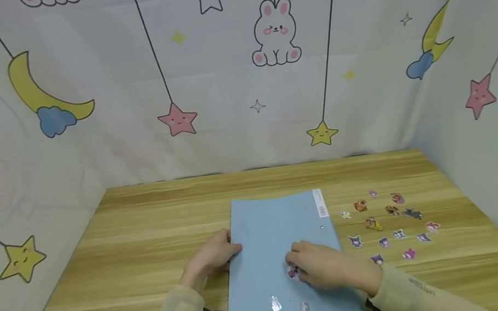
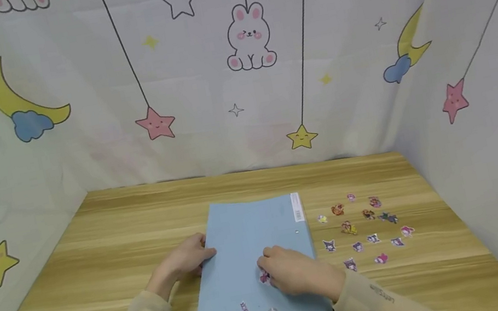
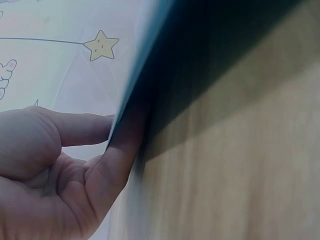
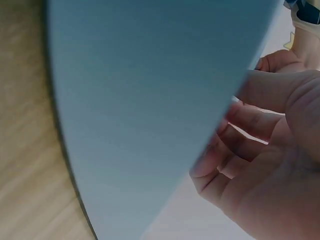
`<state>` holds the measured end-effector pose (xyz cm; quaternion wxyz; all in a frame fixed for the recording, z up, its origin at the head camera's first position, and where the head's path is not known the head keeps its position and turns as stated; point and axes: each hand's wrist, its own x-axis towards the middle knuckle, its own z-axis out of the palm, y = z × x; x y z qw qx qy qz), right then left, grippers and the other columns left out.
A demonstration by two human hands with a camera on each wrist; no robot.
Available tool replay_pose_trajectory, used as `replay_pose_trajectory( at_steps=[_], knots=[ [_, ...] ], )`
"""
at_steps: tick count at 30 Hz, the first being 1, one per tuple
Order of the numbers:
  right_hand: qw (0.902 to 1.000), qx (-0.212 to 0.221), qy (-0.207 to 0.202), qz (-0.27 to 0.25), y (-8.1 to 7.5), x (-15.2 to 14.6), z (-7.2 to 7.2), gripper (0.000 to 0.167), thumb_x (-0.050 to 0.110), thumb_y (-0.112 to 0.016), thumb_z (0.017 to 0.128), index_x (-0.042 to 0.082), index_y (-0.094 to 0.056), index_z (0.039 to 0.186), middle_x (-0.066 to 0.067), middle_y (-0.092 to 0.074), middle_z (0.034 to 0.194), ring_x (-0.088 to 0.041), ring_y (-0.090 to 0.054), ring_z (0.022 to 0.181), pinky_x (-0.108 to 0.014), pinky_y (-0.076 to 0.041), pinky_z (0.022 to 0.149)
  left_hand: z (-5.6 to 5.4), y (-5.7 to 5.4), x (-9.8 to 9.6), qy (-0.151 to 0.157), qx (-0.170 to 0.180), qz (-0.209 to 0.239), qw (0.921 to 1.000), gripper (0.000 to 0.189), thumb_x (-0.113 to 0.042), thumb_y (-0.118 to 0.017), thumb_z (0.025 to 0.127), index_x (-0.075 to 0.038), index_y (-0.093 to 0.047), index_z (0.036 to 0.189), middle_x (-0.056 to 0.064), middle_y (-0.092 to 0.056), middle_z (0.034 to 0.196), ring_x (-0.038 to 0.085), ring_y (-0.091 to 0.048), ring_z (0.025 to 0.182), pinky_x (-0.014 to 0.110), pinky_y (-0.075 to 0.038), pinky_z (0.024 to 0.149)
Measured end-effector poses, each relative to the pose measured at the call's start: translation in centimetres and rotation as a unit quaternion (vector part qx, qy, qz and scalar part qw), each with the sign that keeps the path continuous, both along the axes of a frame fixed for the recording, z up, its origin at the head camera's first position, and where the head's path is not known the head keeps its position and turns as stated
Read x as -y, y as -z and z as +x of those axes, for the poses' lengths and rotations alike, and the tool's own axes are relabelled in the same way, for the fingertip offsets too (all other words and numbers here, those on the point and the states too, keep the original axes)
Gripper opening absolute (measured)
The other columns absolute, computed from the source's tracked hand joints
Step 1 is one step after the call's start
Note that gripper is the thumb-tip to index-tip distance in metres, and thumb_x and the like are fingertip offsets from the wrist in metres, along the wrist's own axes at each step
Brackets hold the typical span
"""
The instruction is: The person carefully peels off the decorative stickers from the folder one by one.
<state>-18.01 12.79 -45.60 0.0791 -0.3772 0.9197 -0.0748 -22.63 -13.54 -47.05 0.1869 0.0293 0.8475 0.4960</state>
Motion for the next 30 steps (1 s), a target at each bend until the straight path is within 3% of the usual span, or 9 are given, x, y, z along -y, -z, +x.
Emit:
replay_pose_trajectory(
  at_steps=[3, 11, 18, 23, 30],
  knots=[
    [1.0000, -0.009, -0.001, 0.002, 0.1, -0.1, 0.2, 0.034, 0.014, -0.072, 0.088, 0.006, -0.065, 0.120, 0.001, -0.059, 0.100, -0.010, -0.055, 0.090, -0.028, -0.051, 0.081, -0.1, 0.0, 0.0, 0.001, -0.005, -0.008, 1.0000, 0.012, -0.006, -0.058, 0.096, 0.003, -0.053, 0.103, 0.014, -0.054, 0.093, 0.024, -0.054, 0.078, 0.031, -0.049, 0.062],
    [0.9997, -0.024, 0.003, -0.005, 0.6, 0.0, 0.6, 0.030, 0.013, -0.072, 0.087, 0.006, -0.066, 0.116, -0.001, -0.059, 0.101, -0.014, -0.056, 0.092, -0.030, -0.051, 0.083, -0.1, 0.1, -0.1, 0.003, -0.009, -0.018, 0.9998, 0.010, -0.006, -0.058, 0.096, 0.002, -0.053, 0.100, 0.013, -0.054, 0.089, 0.023, -0.054, 0.074, 0.030, -0.048, 0.059],
    [0.9996, -0.008, 0.009, -0.025, 0.6, 0.0, 0.7, 0.032, 0.008, -0.070, 0.087, 0.002, -0.061, 0.117, -0.003, -0.057, 0.103, -0.015, -0.054, 0.094, -0.031, -0.050, 0.085, 0.0, -0.1, -0.1, 0.005, -0.009, -0.017, 0.9998, 0.011, -0.006, -0.058, 0.096, 0.002, -0.054, 0.101, 0.013, -0.055, 0.088, 0.022, -0.054, 0.071, 0.030, -0.047, 0.058],
    [0.9992, 0.016, 0.015, -0.032, 0.8, 0.1, 0.7, 0.019, 0.006, -0.067, 0.089, 0.007, -0.061, 0.107, 0.003, -0.052, 0.096, -0.011, -0.052, 0.090, -0.028, -0.050, 0.083, 0.0, -0.1, -0.1, 0.008, -0.009, -0.016, 0.9998, 0.012, -0.006, -0.058, 0.096, 0.003, -0.055, 0.102, 0.014, -0.057, 0.091, 0.023, -0.057, 0.073, 0.031, -0.050, 0.059],
    [0.9992, 0.014, 0.024, -0.030, 1.1, 0.0, 1.0, 0.034, 0.008, -0.064, 0.092, 0.000, -0.058, 0.124, -0.004, -0.056, 0.107, -0.017, -0.055, 0.100, -0.033, -0.049, 0.090, -0.1, -0.2, 0.0, 0.006, -0.006, -0.006, 0.9999, 0.015, -0.006, -0.057, 0.096, 0.005, -0.054, 0.106, 0.015, -0.059, 0.096, 0.024, -0.061, 0.079, 0.033, -0.053, 0.062]
  ],
)
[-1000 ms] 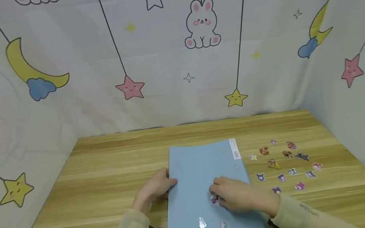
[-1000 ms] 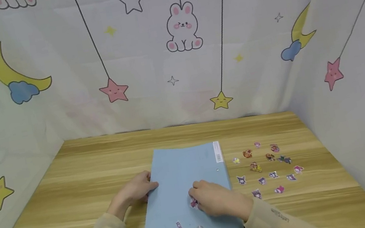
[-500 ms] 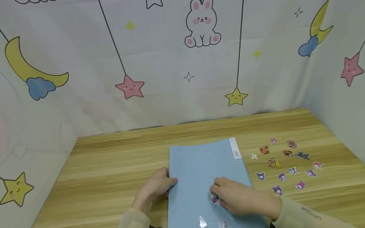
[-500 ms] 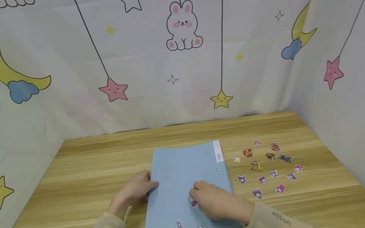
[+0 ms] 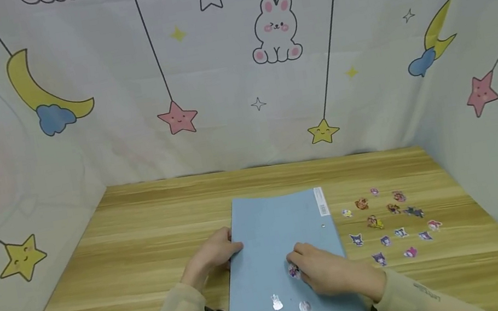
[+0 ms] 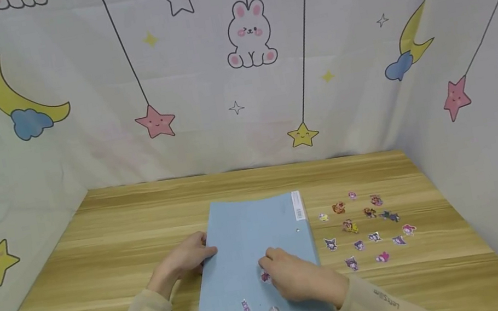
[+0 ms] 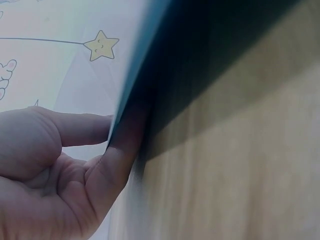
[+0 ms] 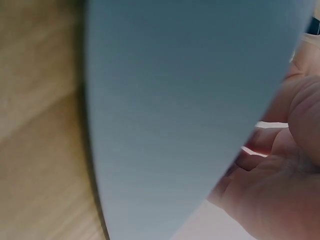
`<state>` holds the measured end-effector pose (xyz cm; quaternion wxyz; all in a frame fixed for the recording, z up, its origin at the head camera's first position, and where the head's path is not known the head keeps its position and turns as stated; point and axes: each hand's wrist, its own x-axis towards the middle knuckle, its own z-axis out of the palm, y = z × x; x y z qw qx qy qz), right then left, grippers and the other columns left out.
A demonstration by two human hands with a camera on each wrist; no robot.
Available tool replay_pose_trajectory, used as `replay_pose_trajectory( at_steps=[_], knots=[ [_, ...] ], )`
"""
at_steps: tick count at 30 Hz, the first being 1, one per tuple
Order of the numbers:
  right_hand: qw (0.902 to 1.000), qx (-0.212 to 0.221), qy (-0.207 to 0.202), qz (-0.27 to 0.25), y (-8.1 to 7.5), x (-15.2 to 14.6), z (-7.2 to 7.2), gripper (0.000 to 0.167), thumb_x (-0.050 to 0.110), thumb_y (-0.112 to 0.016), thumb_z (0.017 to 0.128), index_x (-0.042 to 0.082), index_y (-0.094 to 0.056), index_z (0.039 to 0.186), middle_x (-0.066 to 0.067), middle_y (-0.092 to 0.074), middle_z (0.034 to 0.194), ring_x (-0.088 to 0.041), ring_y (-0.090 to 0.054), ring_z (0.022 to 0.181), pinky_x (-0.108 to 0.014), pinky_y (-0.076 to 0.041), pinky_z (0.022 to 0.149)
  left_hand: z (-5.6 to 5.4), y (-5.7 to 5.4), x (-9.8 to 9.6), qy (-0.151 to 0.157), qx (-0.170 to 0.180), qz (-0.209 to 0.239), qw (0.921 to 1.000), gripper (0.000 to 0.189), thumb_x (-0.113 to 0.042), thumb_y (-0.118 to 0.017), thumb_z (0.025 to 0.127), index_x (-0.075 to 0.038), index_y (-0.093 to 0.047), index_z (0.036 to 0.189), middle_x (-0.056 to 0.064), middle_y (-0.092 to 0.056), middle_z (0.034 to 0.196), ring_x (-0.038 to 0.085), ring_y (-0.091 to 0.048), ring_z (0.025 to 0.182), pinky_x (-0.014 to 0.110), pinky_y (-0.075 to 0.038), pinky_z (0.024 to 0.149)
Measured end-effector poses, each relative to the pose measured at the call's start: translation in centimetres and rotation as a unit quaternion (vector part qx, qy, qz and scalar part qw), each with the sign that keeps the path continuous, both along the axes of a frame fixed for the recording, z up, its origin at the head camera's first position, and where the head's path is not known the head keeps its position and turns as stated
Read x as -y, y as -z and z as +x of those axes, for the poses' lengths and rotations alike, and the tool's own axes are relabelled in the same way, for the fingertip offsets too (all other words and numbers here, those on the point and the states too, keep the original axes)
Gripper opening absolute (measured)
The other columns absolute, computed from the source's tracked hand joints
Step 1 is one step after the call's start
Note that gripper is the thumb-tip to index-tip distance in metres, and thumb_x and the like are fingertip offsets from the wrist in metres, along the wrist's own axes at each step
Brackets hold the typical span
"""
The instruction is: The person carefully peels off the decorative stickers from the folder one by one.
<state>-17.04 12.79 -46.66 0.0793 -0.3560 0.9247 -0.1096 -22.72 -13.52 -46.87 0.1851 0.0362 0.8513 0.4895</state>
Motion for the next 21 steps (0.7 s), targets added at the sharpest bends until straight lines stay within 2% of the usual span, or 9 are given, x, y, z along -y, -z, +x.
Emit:
replay_pose_trajectory(
  at_steps=[5, 8, 10, 12, 16, 21],
  knots=[
    [1.0000, -0.004, 0.000, -0.005, -0.07, 0.01, 0.17, 0.028, 0.008, -0.064, 0.092, 0.001, -0.060, 0.120, -0.003, -0.056, 0.105, -0.017, -0.055, 0.100, -0.032, -0.050, 0.089, 0.01, 0.07, -0.05, 0.000, -0.003, -0.003, 1.0000, 0.014, -0.006, -0.057, 0.096, 0.005, -0.055, 0.105, 0.014, -0.059, 0.094, 0.023, -0.061, 0.077, 0.033, -0.053, 0.062],
    [0.9999, 0.000, -0.001, -0.016, 0.00, 0.00, 0.18, 0.017, 0.006, -0.064, 0.092, 0.004, -0.063, 0.108, -0.001, -0.054, 0.101, -0.015, -0.054, 0.094, -0.030, -0.051, 0.085, 0.01, 0.16, -0.09, 0.000, -0.002, -0.003, 1.0000, 0.013, -0.006, -0.058, 0.096, 0.004, -0.055, 0.104, 0.014, -0.059, 0.093, 0.023, -0.060, 0.076, 0.032, -0.052, 0.061],
    [0.9998, 0.002, 0.001, -0.020, 0.08, -0.02, 0.17, 0.014, 0.005, -0.064, 0.092, 0.005, -0.062, 0.105, 0.000, -0.053, 0.100, -0.014, -0.053, 0.093, -0.030, -0.051, 0.084, -0.01, 0.21, -0.05, 0.003, -0.005, -0.002, 1.0000, 0.014, -0.006, -0.058, 0.096, 0.004, -0.054, 0.104, 0.015, -0.058, 0.093, 0.023, -0.060, 0.076, 0.032, -0.052, 0.060],
    [0.9998, 0.002, 0.002, -0.020, 0.16, -0.03, 0.17, 0.017, 0.006, -0.064, 0.092, 0.003, -0.061, 0.108, -0.001, -0.054, 0.101, -0.015, -0.054, 0.094, -0.031, -0.051, 0.085, -0.02, 0.21, 0.00, 0.000, -0.005, -0.001, 1.0000, 0.014, -0.006, -0.058, 0.096, 0.004, -0.054, 0.104, 0.015, -0.058, 0.093, 0.023, -0.060, 0.076, 0.032, -0.052, 0.060],
    [0.9999, -0.002, 0.008, -0.010, 0.24, -0.04, 0.23, 0.033, 0.008, -0.063, 0.093, -0.001, -0.058, 0.124, -0.005, -0.056, 0.107, -0.018, -0.056, 0.100, -0.033, -0.050, 0.089, -0.03, 0.19, -0.02, -0.002, -0.004, 0.002, 1.0000, 0.013, -0.006, -0.057, 0.096, 0.004, -0.054, 0.103, 0.015, -0.058, 0.093, 0.023, -0.060, 0.075, 0.032, -0.052, 0.060],
    [0.9999, -0.010, 0.005, -0.011, 0.19, 0.05, 0.37, 0.030, 0.008, -0.063, 0.093, -0.001, -0.059, 0.122, -0.006, -0.056, 0.105, -0.018, -0.056, 0.098, -0.033, -0.051, 0.087, -0.06, 0.20, -0.05, -0.001, -0.002, 0.001, 1.0000, 0.013, -0.005, -0.057, 0.095, 0.004, -0.054, 0.104, 0.015, -0.057, 0.093, 0.023, -0.059, 0.075, 0.032, -0.052, 0.060]
  ],
)
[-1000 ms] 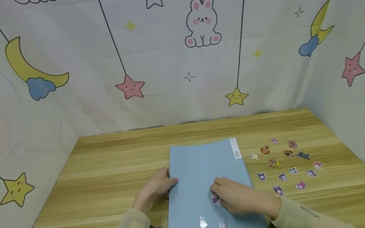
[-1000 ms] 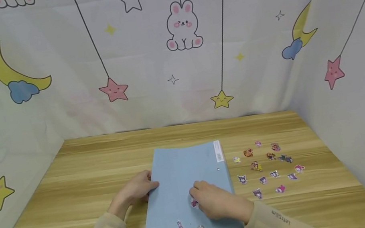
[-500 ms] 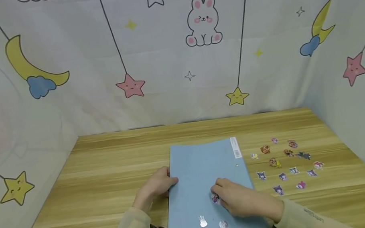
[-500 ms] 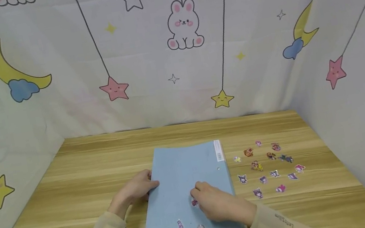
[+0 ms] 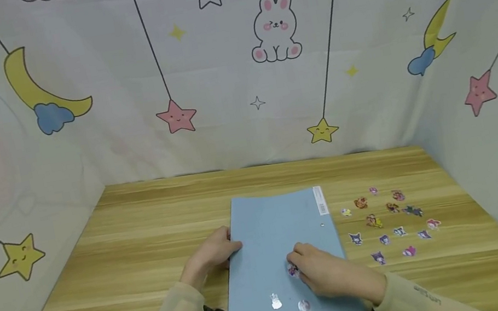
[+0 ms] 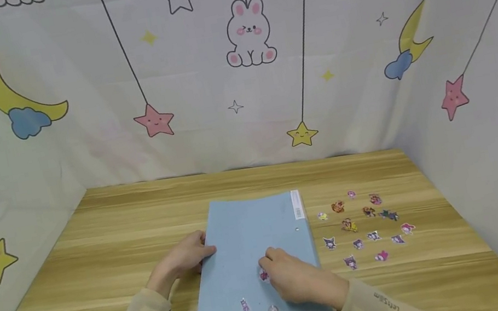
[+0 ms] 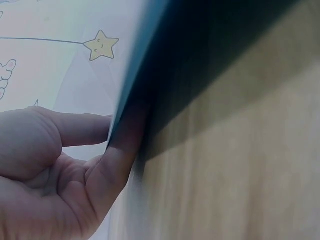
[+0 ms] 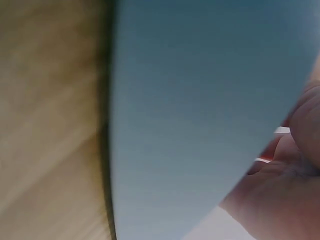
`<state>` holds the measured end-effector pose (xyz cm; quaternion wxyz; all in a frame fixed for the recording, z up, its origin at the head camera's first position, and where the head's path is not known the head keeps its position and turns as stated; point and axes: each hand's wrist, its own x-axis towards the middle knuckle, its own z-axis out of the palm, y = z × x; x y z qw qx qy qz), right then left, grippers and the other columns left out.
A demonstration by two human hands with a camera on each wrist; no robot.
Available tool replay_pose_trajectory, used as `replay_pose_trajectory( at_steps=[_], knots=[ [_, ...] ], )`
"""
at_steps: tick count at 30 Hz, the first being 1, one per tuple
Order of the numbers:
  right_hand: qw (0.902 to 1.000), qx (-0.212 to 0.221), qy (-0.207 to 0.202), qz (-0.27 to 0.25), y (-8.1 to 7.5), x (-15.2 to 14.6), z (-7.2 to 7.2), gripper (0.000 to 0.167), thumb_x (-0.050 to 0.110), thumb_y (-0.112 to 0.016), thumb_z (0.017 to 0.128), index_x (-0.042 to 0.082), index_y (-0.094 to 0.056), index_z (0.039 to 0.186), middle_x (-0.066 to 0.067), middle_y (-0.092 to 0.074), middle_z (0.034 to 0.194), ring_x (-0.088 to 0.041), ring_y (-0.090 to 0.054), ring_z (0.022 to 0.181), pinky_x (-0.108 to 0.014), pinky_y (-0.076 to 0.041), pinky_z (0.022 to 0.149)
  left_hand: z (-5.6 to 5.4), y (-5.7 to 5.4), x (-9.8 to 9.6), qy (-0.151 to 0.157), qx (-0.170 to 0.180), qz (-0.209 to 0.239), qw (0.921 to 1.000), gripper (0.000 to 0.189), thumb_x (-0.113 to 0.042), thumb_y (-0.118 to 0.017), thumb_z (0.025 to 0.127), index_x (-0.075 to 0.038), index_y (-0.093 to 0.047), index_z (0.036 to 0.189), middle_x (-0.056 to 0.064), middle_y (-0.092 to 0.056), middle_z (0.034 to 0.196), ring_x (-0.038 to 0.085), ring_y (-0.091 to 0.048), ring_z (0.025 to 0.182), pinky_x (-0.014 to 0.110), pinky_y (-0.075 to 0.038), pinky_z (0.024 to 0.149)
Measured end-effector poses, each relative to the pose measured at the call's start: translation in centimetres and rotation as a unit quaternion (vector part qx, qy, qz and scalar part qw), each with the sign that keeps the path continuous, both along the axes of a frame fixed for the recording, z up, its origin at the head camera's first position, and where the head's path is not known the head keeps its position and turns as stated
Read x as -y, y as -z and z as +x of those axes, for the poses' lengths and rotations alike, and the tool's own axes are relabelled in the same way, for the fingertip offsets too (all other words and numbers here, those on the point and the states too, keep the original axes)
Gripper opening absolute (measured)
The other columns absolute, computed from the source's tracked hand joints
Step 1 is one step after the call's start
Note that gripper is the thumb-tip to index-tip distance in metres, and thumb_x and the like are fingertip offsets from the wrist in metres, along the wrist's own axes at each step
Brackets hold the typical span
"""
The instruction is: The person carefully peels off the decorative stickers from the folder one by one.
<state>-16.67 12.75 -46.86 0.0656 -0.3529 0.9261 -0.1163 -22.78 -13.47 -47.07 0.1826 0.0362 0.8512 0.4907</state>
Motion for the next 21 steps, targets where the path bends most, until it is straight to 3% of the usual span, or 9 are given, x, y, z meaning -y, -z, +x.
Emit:
replay_pose_trajectory(
  at_steps=[7, 13, 18, 21],
  knots=[
    [1.0000, 0.008, 0.004, 0.003, 0.02, 0.15, -0.20, 0.029, 0.008, -0.063, 0.093, 0.000, -0.057, 0.120, -0.006, -0.056, 0.106, -0.020, -0.057, 0.100, -0.034, -0.051, 0.089, 0.01, 0.04, -0.03, 0.001, 0.005, 0.000, 1.0000, 0.011, -0.005, -0.058, 0.095, 0.003, -0.054, 0.101, 0.015, -0.056, 0.092, 0.023, -0.058, 0.076, 0.031, -0.051, 0.060],
    [0.9996, 0.029, 0.005, 0.004, 0.03, 0.17, -0.56, 0.013, 0.009, -0.064, 0.093, 0.006, -0.059, 0.105, 0.002, -0.052, 0.095, -0.012, -0.052, 0.088, -0.028, -0.051, 0.079, -0.05, 0.17, -0.10, 0.002, 0.009, 0.005, 0.9999, 0.012, -0.005, -0.057, 0.095, 0.004, -0.054, 0.103, 0.015, -0.057, 0.094, 0.023, -0.059, 0.078, 0.033, -0.053, 0.062],
    [0.9989, 0.041, 0.021, -0.001, 0.00, 0.08, -0.66, 0.029, 0.010, -0.064, 0.093, 0.002, -0.057, 0.120, -0.003, -0.056, 0.105, -0.016, -0.057, 0.098, -0.032, -0.051, 0.088, -0.20, 0.19, -0.16, 0.004, 0.005, 0.000, 1.0000, 0.011, -0.006, -0.057, 0.095, 0.003, -0.054, 0.102, 0.015, -0.057, 0.092, 0.023, -0.059, 0.075, 0.032, -0.052, 0.060],
    [0.9992, 0.036, 0.013, -0.005, -0.14, 0.09, -0.63, 0.029, 0.009, -0.064, 0.093, 0.001, -0.057, 0.120, -0.004, -0.056, 0.103, -0.015, -0.057, 0.095, -0.031, -0.051, 0.085, -0.16, 0.18, -0.18, 0.003, 0.004, 0.001, 1.0000, 0.011, -0.005, -0.057, 0.095, 0.004, -0.053, 0.101, 0.015, -0.057, 0.092, 0.023, -0.060, 0.075, 0.032, -0.052, 0.059]
  ],
)
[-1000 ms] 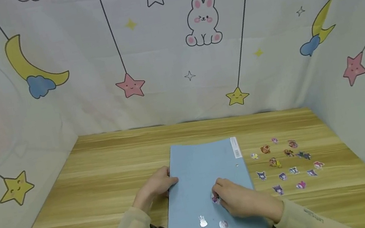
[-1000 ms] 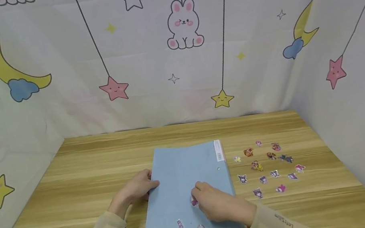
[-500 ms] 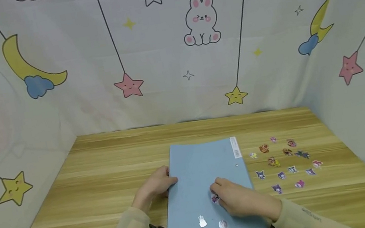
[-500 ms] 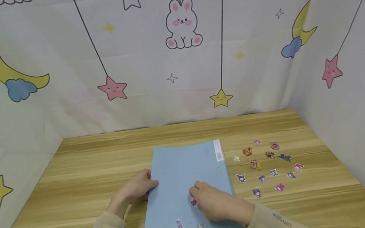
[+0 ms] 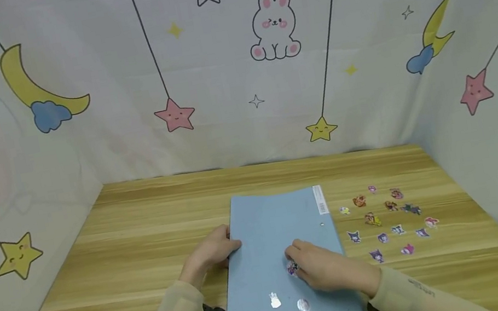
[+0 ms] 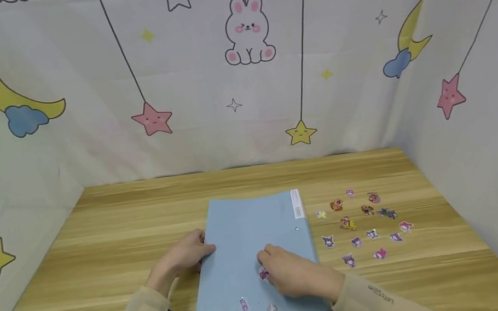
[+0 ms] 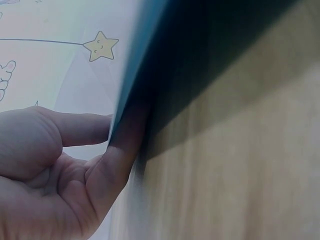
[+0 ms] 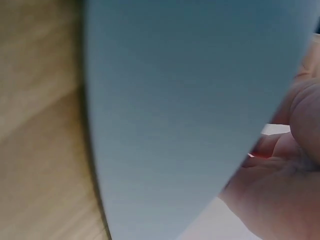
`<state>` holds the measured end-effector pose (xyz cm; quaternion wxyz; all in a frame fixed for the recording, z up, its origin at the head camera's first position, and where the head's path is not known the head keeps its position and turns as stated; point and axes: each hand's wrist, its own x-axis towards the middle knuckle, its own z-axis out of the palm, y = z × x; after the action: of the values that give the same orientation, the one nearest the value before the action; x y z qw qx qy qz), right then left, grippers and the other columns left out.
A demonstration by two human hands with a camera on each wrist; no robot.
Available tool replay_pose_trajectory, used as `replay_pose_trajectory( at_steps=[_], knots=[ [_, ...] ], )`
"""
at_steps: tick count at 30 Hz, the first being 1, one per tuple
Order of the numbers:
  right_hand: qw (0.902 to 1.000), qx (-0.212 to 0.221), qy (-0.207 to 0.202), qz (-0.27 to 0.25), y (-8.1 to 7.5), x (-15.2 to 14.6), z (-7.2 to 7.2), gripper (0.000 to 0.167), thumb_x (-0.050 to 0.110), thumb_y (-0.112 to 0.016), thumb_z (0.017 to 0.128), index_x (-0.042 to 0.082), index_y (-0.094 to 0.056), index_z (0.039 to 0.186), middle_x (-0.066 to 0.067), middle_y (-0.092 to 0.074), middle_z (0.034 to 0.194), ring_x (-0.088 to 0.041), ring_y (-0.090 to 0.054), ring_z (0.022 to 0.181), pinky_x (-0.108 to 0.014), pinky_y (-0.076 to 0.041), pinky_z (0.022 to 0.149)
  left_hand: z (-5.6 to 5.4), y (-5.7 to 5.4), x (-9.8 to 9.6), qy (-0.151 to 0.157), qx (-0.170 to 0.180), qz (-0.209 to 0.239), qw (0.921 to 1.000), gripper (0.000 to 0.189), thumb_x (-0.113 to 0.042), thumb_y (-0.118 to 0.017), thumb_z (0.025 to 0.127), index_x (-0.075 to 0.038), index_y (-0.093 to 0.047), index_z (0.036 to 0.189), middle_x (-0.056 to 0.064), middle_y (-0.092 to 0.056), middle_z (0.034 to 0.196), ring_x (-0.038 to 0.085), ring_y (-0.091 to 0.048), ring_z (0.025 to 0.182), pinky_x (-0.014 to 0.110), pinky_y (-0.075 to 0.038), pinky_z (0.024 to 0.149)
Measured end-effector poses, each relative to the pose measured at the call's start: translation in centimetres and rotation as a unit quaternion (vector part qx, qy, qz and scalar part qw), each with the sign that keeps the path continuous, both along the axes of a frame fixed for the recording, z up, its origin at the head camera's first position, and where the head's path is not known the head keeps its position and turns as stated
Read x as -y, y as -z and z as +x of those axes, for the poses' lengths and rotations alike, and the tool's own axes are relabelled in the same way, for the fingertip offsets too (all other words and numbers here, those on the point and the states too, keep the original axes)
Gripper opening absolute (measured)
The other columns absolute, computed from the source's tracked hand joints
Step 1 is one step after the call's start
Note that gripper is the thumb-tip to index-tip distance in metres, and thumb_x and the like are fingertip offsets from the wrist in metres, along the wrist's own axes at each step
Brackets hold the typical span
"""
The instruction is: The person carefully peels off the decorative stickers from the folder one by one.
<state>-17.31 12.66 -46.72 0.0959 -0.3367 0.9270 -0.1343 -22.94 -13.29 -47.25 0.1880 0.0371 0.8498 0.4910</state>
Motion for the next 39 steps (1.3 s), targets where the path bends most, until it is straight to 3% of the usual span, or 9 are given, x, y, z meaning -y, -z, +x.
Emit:
replay_pose_trajectory(
  at_steps=[7, 14, 19, 25, 33, 39],
  knots=[
    [0.9993, -0.034, -0.012, 0.005, 0.4, 0.5, -0.3, 0.013, 0.007, -0.061, 0.095, 0.004, -0.060, 0.107, 0.000, -0.054, 0.092, -0.011, -0.055, 0.083, -0.027, -0.052, 0.076, 0.1, 0.0, 0.1, -0.002, 0.001, 0.002, 1.0000, 0.010, -0.004, -0.057, 0.095, 0.003, -0.053, 0.101, 0.015, -0.057, 0.092, 0.023, -0.059, 0.075, 0.032, -0.052, 0.059],
    [0.9930, -0.088, -0.045, 0.065, 0.2, 1.5, -1.4, 0.009, 0.000, -0.063, 0.090, 0.005, -0.062, 0.098, 0.000, -0.055, 0.082, -0.010, -0.052, 0.071, -0.028, -0.051, 0.068, 0.1, -0.1, 0.1, -0.006, 0.003, -0.013, 0.9999, 0.010, -0.006, -0.058, 0.096, 0.002, -0.052, 0.098, 0.015, -0.053, 0.087, 0.023, -0.054, 0.071, 0.030, -0.048, 0.057],
    [0.9907, -0.077, -0.056, 0.097, 0.1, 1.8, -1.8, 0.011, 0.004, -0.067, 0.090, 0.005, -0.063, 0.101, 0.000, -0.055, 0.083, -0.009, -0.051, 0.070, -0.026, -0.051, 0.067, 0.2, -0.2, 0.0, -0.001, 0.002, -0.015, 0.9999, 0.012, -0.006, -0.058, 0.095, 0.003, -0.054, 0.101, 0.015, -0.056, 0.091, 0.023, -0.057, 0.074, 0.031, -0.050, 0.059],
    [0.9898, -0.072, -0.065, 0.105, 0.3, 1.6, -1.9, 0.012, 0.012, -0.065, 0.094, 0.005, -0.060, 0.103, 0.000, -0.053, 0.085, -0.008, -0.049, 0.070, -0.025, -0.051, 0.067, 0.1, -0.3, -0.1, -0.001, -0.003, -0.010, 0.9999, 0.013, -0.006, -0.058, 0.095, 0.004, -0.054, 0.102, 0.015, -0.057, 0.087, 0.021, -0.055, 0.063, 0.030, -0.048, 0.055],
    [0.9884, -0.094, -0.075, 0.092, 0.3, 1.0, -2.1, 0.018, -0.001, -0.063, 0.090, 0.004, -0.060, 0.107, -0.003, -0.057, 0.089, -0.009, -0.056, 0.076, -0.025, -0.053, 0.071, 0.0, -0.3, 0.0, -0.005, -0.005, -0.012, 0.9999, 0.012, -0.006, -0.058, 0.095, 0.004, -0.053, 0.101, 0.015, -0.057, 0.087, 0.020, -0.055, 0.062, 0.029, -0.049, 0.054],
    [0.9853, -0.108, -0.098, 0.089, 0.1, 0.9, -2.2, 0.014, -0.002, -0.065, 0.088, 0.007, -0.061, 0.099, 0.000, -0.056, 0.085, -0.008, -0.054, 0.071, -0.023, -0.051, 0.066, 0.0, -0.2, 0.1, -0.011, -0.001, -0.009, 0.9999, 0.013, -0.006, -0.058, 0.095, 0.004, -0.052, 0.101, 0.016, -0.057, 0.090, 0.022, -0.058, 0.068, 0.030, -0.051, 0.055]
  ],
)
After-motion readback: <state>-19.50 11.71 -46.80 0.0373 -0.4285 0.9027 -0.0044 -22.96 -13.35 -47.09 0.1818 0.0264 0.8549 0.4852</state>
